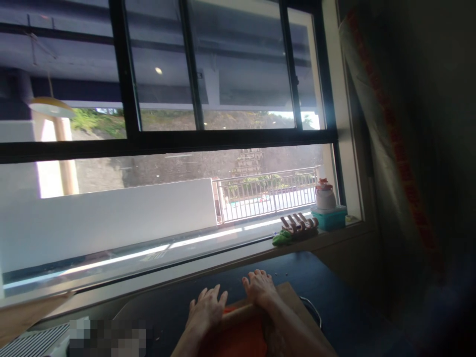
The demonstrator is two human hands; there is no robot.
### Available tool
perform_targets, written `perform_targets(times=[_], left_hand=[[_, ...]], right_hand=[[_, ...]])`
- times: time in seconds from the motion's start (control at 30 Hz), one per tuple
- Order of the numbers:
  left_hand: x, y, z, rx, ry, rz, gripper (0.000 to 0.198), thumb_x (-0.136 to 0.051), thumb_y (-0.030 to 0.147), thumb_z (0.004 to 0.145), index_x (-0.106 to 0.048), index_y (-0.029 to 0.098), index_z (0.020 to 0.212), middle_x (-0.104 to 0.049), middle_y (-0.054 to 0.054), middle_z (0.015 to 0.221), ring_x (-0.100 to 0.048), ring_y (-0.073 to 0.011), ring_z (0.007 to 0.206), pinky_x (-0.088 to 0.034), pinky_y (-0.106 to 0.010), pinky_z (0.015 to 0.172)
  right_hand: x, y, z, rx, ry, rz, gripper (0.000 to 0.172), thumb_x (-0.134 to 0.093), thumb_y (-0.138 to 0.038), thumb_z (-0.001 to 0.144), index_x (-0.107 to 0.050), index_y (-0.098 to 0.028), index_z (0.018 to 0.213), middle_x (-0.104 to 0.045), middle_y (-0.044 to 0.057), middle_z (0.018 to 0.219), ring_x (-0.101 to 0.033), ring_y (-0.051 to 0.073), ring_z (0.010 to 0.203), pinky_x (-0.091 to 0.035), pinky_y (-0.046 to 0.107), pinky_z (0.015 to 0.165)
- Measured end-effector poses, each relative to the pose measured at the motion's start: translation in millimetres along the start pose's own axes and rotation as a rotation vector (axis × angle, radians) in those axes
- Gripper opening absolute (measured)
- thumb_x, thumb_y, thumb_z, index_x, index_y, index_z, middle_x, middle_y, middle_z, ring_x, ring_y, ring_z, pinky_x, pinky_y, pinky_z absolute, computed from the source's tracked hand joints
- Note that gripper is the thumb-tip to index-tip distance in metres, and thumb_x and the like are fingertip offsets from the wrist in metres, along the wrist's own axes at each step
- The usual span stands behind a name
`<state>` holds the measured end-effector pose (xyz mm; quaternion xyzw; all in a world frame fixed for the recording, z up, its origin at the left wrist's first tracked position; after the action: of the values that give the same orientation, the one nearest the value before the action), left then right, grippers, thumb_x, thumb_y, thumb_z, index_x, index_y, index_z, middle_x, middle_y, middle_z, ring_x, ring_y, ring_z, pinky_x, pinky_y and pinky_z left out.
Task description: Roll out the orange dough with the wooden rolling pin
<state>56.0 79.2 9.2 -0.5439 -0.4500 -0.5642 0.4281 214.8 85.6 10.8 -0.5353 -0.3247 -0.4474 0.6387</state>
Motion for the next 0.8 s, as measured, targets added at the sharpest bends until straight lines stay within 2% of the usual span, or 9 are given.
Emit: perform_targets(times=[0.1,0.27,0.33,0.4,0.5,0.67,0.73,0.8], left_hand=[[1.0,6,-17,-0.035,0.039,0.005,0.049,-0.026,0.037,0.094,-0.057,0.025,0.130,-0.042,-0.006,0.149,-0.031,-0.0321,0.140,-0.027,-0.060,0.107],[-5.3,11,-59,-0.073,0.137,0.047,0.057,-0.023,0.044,0.093,-0.044,0.021,0.141,-0.043,-0.004,0.147,-0.028,-0.0262,0.142,-0.021,-0.053,0.114],[-11.7,10,-67,-0.089,0.135,0.053,0.058,-0.023,0.046,0.093,-0.042,0.022,0.142,-0.040,-0.003,0.149,-0.027,-0.0254,0.142,-0.019,-0.052,0.115],[-14.5,9,-68,-0.096,0.130,0.053,0.059,-0.022,0.048,0.093,-0.042,0.024,0.143,-0.038,-0.003,0.150,-0.026,-0.0253,0.143,-0.018,-0.052,0.115],[-7.9,6,-51,-0.080,0.140,0.050,0.059,-0.022,0.047,0.093,-0.042,0.023,0.143,-0.039,-0.003,0.150,-0.025,-0.0262,0.143,-0.018,-0.053,0.115],[11.7,-7,-7,0.050,0.164,0.009,0.060,-0.021,0.045,0.093,-0.040,0.018,0.144,-0.040,-0.006,0.150,-0.019,-0.0316,0.144,-0.017,-0.059,0.112],[16.1,-14,3,0.113,0.184,0.000,0.062,-0.020,0.044,0.093,-0.036,0.015,0.145,-0.040,-0.007,0.150,-0.015,-0.0315,0.145,-0.016,-0.059,0.113],[15.5,-15,3,0.123,0.183,-0.009,0.062,-0.019,0.043,0.093,-0.035,0.014,0.146,-0.039,-0.007,0.151,-0.015,-0.0304,0.145,-0.016,-0.058,0.113]], right_hand=[[0,-3,-16,0.038,0.008,-0.003,0.043,-0.033,-0.041,0.097,-0.065,-0.019,0.113,-0.060,0.013,0.123,-0.048,0.030,0.121,-0.036,0.048,0.100],[4,-7,-75,0.127,0.053,0.013,0.041,-0.037,-0.042,0.096,-0.065,-0.020,0.115,-0.058,0.012,0.129,-0.044,0.030,0.127,-0.028,0.047,0.108],[3,-8,-92,0.164,0.057,0.025,0.041,-0.038,-0.042,0.096,-0.064,-0.019,0.119,-0.055,0.012,0.133,-0.042,0.029,0.130,-0.025,0.044,0.111],[4,-10,-96,0.193,0.062,0.026,0.042,-0.037,-0.042,0.096,-0.064,-0.019,0.119,-0.056,0.011,0.133,-0.042,0.029,0.129,-0.025,0.043,0.111],[8,-13,-74,0.204,0.087,-0.005,0.039,-0.038,-0.041,0.096,-0.068,-0.021,0.110,-0.061,0.011,0.126,-0.045,0.028,0.126,-0.028,0.044,0.108],[8,-9,-10,0.076,0.060,-0.052,0.041,-0.035,-0.041,0.097,-0.068,-0.018,0.106,-0.064,0.012,0.117,-0.050,0.029,0.120,-0.036,0.046,0.100],[5,-9,4,0.056,0.043,-0.059,0.043,-0.034,-0.040,0.097,-0.068,-0.016,0.106,-0.065,0.014,0.115,-0.052,0.030,0.116,-0.039,0.046,0.096],[5,-10,5,0.060,0.038,-0.059,0.043,-0.033,-0.040,0.098,-0.068,-0.017,0.105,-0.066,0.014,0.114,-0.053,0.029,0.115,-0.039,0.046,0.096]])
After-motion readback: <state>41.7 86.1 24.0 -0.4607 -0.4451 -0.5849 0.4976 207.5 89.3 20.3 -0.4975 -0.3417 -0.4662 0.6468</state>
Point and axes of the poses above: each hand's wrist, its own z-axis towards the middle knuckle, its own x-axis out of the back of the hand, y = z × x, the point moved 9 cm from there along z, towards the middle knuckle
